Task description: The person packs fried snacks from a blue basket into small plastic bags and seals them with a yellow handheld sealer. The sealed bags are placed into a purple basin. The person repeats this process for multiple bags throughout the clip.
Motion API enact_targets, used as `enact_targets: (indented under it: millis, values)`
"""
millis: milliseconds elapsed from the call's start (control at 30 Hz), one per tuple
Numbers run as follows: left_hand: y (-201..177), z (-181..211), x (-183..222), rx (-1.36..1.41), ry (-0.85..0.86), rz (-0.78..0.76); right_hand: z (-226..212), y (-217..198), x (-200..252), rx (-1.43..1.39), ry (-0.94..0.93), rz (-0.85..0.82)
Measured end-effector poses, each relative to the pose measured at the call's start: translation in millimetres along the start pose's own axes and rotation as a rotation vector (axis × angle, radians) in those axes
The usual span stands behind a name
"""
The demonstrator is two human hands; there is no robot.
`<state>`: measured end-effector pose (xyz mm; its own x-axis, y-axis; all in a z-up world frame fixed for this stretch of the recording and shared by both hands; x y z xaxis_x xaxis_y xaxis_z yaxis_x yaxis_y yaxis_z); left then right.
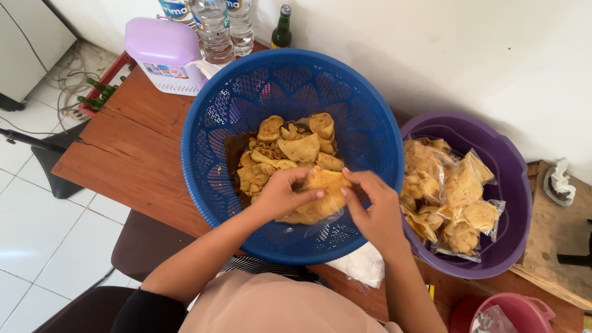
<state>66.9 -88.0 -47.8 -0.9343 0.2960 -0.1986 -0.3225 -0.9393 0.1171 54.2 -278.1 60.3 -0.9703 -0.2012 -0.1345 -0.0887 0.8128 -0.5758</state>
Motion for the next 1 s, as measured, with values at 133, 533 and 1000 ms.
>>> enact_targets:
  millis: [133, 533, 1000]
  values:
    - [1.1, 8.2, -2.6, 0.005, 0.010, 0.099, -6.8, -0.3, -2.5, 0.005, -0.095, 0.015]
    - [0.2, 16.3, -7.5, -0.029, 0.099, 0.131, -16.3, 16.6, -10.4, 0.217, -0.422, 0.061]
    - [-17.6, -7.5, 3.1, 0.217, -0.057, -0.280, -21.6, -1.2, -35.0, 0.082, -0.410, -0.109]
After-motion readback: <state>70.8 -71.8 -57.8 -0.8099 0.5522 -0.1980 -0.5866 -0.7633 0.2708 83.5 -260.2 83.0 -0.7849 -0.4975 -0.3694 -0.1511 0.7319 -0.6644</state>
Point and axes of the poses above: each hand's wrist, its own x-axis away from the middle knuckle, its own y-axis out of the palm, z = x × y, the point moved 3 cm from there along -x, towards the middle knuckle, and after that the axes turned 7 degrees about y, right-handed, at the moved point
